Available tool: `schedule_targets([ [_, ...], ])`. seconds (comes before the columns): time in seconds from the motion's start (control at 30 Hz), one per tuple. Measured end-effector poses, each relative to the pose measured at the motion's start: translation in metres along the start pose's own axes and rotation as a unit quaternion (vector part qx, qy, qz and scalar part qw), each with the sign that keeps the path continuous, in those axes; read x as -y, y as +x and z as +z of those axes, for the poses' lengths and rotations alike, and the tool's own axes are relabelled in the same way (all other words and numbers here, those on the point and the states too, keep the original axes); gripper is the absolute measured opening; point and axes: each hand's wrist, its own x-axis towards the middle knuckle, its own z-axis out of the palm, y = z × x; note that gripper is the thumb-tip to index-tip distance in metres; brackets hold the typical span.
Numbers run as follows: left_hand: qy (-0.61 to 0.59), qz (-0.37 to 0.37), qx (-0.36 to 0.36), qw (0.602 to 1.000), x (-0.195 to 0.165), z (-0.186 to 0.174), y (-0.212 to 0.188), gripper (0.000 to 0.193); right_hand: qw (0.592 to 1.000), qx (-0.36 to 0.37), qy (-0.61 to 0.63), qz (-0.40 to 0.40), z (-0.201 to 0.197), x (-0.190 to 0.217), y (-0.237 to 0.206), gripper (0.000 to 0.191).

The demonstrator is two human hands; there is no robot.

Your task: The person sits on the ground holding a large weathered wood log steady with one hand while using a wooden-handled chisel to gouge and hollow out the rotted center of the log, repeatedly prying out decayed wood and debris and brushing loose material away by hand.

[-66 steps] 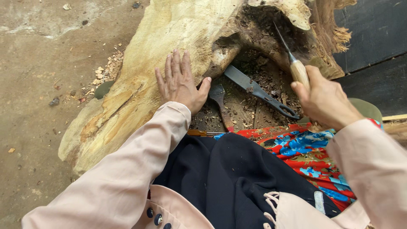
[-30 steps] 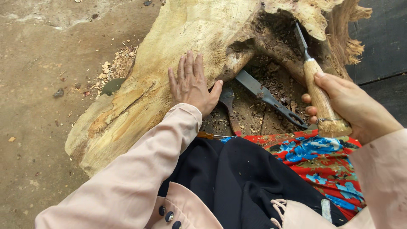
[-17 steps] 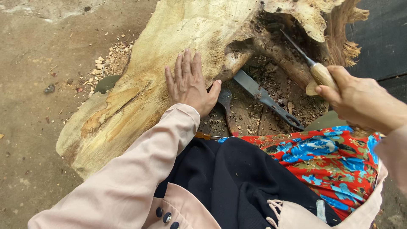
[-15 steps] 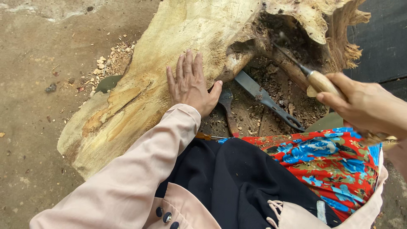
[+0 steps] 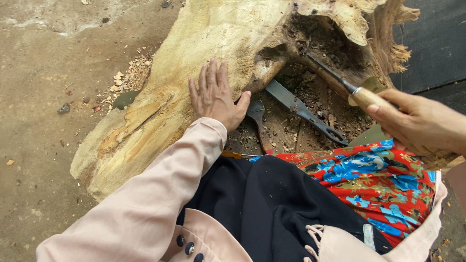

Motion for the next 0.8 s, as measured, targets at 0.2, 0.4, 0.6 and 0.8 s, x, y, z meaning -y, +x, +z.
schedule_targets([
  [0.2,-0.004,0.003,-0.007,1.0,0.002,0.002,-0.001,0.094,0.995,-0.094,-0.019,-0.014,0.017,0.041,0.011,0.042],
  [0.4,0.0,0.009,-0.004,1.0,0.003,0.004,0.002,0.095,0.999,-0.007,-0.04,-0.014,0.019,0.023,-0.004,0.04],
  [0.6,0.018,0.003,0.014,1.0,0.003,0.002,-0.001,0.103,0.851,0.184,0.489,0.052,0.043,-0.073,-0.018,0.049],
  [0.8,0.03,-0.003,0.021,0.999,0.0,-0.003,-0.005,0.113,0.596,0.351,0.721,-0.053,0.069,-0.095,-0.008,0.049],
])
